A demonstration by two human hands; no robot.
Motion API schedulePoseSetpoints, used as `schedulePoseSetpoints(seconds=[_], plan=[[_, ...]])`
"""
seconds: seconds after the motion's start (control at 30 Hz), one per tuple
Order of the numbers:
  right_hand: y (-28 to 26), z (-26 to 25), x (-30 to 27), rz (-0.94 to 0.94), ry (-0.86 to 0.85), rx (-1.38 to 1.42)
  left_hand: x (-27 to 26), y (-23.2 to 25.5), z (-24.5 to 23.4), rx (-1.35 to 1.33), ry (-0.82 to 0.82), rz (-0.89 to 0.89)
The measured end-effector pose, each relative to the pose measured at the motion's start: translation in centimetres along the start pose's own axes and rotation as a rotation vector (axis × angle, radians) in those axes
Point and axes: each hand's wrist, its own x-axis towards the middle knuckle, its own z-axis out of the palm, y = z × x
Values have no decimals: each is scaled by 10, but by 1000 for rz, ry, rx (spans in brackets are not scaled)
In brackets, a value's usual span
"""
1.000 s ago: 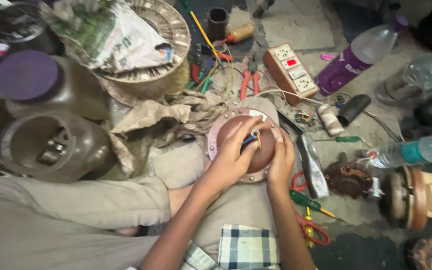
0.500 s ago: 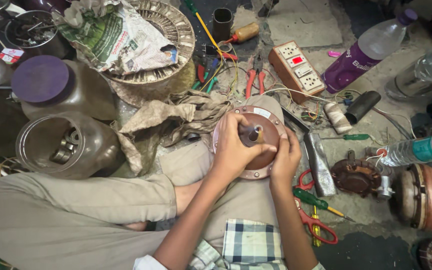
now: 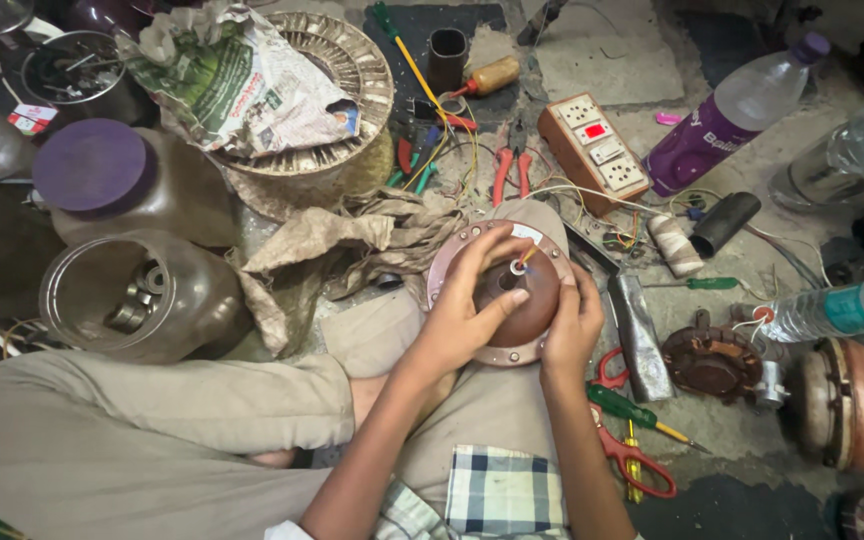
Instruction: The person sits on the floor and uses a screwdriver to tighten screws on a brown circular electrical component. They then wipe the component with a cloth and place it on the floor.
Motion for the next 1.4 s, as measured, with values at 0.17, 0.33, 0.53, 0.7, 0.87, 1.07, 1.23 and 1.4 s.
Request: schedulePoseSetpoints(seconds=[0.17, 0.33, 0.53, 0.7, 0.87, 1.07, 1.23, 1.4], plan=[[3, 0, 1, -18, 7, 1, -2, -12, -3, 143, 11, -77], [8, -2, 3, -54, 8, -31, 6, -4, 9, 23, 222, -298], [14, -3, 3, -3, 16, -1, 23, 18, 23, 894, 389, 287], [17, -11, 1, -33, 15, -83, 33, -2, 40, 218, 192, 118], [-8, -35, -23, 8, -3, -71, 40, -11, 53, 189, 321, 20], [-21, -19, -54, -214, -184, -63, 28, 32, 62, 135, 229, -54], [-15, 44, 11, 18, -521, 225, 12, 104, 31, 206, -166, -73], [-36, 143, 30, -14, -742, 201, 8, 128, -20, 258, 124, -298]])
